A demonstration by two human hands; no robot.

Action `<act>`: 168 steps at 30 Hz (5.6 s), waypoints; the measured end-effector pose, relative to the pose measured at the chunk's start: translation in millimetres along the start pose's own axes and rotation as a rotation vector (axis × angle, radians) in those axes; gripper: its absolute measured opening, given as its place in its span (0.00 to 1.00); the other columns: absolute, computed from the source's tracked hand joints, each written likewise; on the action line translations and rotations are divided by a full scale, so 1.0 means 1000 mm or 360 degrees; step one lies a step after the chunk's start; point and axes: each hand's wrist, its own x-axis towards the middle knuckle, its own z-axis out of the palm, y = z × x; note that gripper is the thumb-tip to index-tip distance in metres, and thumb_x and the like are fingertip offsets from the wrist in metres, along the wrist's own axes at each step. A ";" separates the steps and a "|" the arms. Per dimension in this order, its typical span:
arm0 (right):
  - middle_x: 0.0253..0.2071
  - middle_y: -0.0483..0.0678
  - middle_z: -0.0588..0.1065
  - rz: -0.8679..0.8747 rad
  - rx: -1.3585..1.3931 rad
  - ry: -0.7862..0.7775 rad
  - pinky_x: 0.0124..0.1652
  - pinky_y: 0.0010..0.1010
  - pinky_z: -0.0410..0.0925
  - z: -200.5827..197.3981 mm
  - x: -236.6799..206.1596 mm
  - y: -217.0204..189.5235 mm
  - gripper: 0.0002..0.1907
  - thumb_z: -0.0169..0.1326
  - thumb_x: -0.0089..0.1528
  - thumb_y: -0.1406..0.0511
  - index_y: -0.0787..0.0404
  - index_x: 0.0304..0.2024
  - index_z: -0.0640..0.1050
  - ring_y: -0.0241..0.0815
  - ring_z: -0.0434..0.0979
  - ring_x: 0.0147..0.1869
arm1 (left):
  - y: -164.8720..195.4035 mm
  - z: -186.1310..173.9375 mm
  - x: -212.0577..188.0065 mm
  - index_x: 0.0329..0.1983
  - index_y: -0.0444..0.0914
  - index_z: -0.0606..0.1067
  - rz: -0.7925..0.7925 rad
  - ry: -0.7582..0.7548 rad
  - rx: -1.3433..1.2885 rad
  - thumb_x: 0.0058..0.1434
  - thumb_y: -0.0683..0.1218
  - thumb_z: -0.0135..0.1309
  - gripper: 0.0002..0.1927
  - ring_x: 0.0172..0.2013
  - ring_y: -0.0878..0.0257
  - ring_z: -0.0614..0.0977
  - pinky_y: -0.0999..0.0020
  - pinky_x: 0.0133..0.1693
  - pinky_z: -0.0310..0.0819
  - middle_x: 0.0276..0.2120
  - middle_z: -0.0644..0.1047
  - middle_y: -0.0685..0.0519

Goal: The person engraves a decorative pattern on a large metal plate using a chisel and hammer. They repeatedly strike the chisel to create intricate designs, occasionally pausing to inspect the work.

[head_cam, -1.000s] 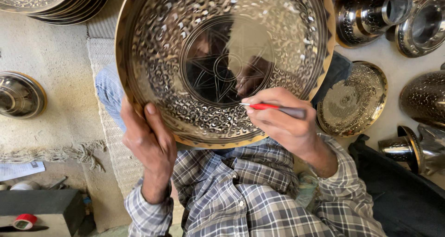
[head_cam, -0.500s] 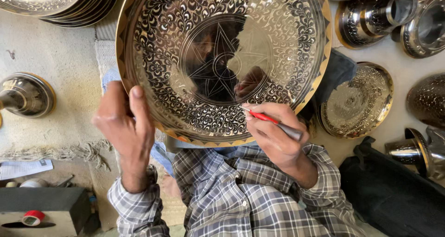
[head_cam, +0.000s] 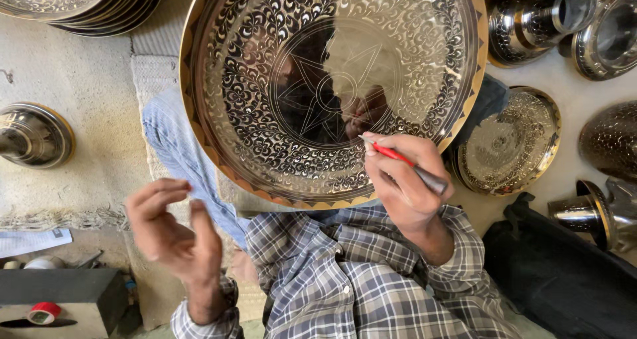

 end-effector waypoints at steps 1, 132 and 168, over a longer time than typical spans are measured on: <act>0.47 0.53 0.75 0.0011 -0.0015 0.0017 0.46 0.31 0.80 0.000 0.000 0.000 0.10 0.66 0.60 0.82 0.69 0.37 0.79 0.50 0.86 0.50 | -0.007 -0.002 0.001 0.37 0.34 0.73 -0.0009 0.0132 -0.0122 0.59 0.35 0.50 0.04 0.34 0.61 0.78 0.66 0.36 0.79 0.34 0.75 0.46; 0.46 0.54 0.76 -0.0148 0.0282 -0.0354 0.47 0.28 0.81 0.025 0.035 -0.005 0.11 0.68 0.59 0.79 0.71 0.31 0.75 0.47 0.84 0.50 | 0.004 0.059 0.012 0.70 0.29 0.66 -0.0115 -0.0120 0.0182 0.86 0.44 0.38 0.18 0.28 0.65 0.80 0.70 0.33 0.73 0.35 0.81 0.46; 0.47 0.53 0.76 0.0116 0.0144 -0.0167 0.48 0.30 0.82 -0.005 0.006 -0.003 0.11 0.68 0.58 0.81 0.69 0.36 0.78 0.48 0.86 0.51 | 0.006 0.017 -0.001 0.27 0.37 0.76 -0.0080 -0.0631 0.0309 0.73 0.43 0.53 0.16 0.14 0.74 0.63 0.72 0.15 0.50 0.14 0.68 0.57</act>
